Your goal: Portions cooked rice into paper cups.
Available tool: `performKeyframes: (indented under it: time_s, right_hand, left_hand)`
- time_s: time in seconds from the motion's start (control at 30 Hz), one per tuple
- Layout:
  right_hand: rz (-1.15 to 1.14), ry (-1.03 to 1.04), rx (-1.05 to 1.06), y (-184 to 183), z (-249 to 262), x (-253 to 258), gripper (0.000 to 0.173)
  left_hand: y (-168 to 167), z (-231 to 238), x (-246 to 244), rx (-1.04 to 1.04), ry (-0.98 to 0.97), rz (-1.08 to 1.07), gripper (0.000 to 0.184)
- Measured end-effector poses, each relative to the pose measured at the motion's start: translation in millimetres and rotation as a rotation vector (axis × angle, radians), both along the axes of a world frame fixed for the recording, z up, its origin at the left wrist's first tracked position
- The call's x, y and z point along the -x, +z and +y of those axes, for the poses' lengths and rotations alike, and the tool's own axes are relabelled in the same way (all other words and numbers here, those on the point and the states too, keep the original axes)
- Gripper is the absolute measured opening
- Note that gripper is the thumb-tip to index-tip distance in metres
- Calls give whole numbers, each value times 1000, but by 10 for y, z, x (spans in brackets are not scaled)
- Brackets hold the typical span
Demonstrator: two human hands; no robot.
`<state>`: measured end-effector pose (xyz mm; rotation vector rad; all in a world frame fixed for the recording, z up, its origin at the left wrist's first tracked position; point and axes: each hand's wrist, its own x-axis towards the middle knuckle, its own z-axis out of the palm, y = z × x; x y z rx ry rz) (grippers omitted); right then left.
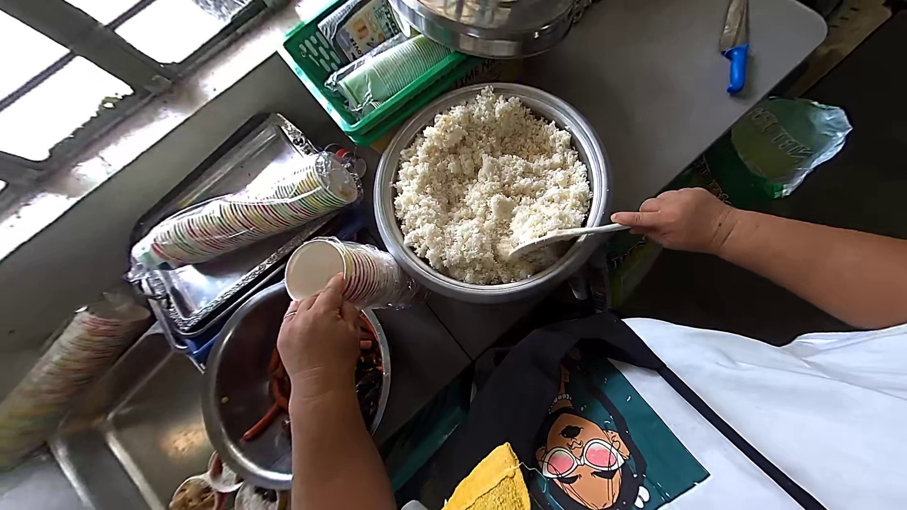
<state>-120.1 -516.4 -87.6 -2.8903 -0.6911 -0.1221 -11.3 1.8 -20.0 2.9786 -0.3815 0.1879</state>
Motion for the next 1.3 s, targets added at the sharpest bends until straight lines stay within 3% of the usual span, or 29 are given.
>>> performKeyframes:
  time_s: [0.23,0.47,0.6,0.73,0.87,0.97,1.13,1.23,1.3]
  right_hand:
    - [209,-230,-306,-124,-205,-477,35]
    - [356,-318,-264,68,178,-1001,43]
    - [577,-308,-312,157,339,-869,42]
    - [801,-432,-415,252,251,-594,39]
    - [957,-557,-473,352,535,-648,39]
    - [1057,-634,-613,382,921,-812,42]
    - [1051,-667,-878,216,933,-738,40]
    - [972,-639,-961,99,761,-550,39]
    - [904,-631,-1044,56,695,-457,39]
  left_hand:
    - [54,90,-61,16,-28,60,33]
    - [154,-20,-88,3,1,-37,33]
    - [290,-94,-71,-19,43,-117,29]
    - [486,-42,15,-33,79,-333,27]
    - [674,-107,183,18,31,-538,22]
    - [694,-255,344,163,-158,-434,21]
    - [60,-281,471,561,-540,41,19]
    - [-264,-419,677,830,-596,348,18]
    - [-431,-553,819,1095,-578,472,29]
